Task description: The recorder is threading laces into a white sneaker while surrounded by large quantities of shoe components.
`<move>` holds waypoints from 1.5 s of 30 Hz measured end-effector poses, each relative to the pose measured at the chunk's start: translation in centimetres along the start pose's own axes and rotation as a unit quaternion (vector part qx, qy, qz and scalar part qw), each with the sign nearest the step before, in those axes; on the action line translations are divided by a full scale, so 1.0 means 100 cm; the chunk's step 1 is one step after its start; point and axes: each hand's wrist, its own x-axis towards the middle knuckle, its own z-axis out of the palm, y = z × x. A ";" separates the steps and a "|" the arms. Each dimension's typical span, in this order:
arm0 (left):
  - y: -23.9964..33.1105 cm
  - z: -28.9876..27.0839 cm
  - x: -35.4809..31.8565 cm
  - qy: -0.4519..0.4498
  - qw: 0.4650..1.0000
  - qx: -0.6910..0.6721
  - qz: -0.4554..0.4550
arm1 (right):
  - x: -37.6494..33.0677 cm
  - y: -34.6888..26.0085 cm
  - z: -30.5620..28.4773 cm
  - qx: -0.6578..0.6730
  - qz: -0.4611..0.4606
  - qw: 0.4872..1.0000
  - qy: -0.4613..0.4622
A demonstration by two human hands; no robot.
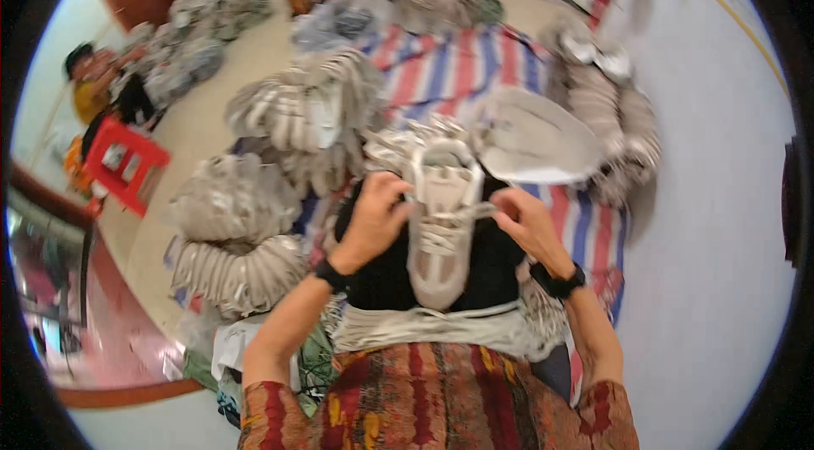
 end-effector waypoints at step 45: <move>0.013 0.006 0.036 -0.096 0.974 -0.169 0.114 | -0.008 -0.061 -0.019 -0.007 0.042 0.980 -0.196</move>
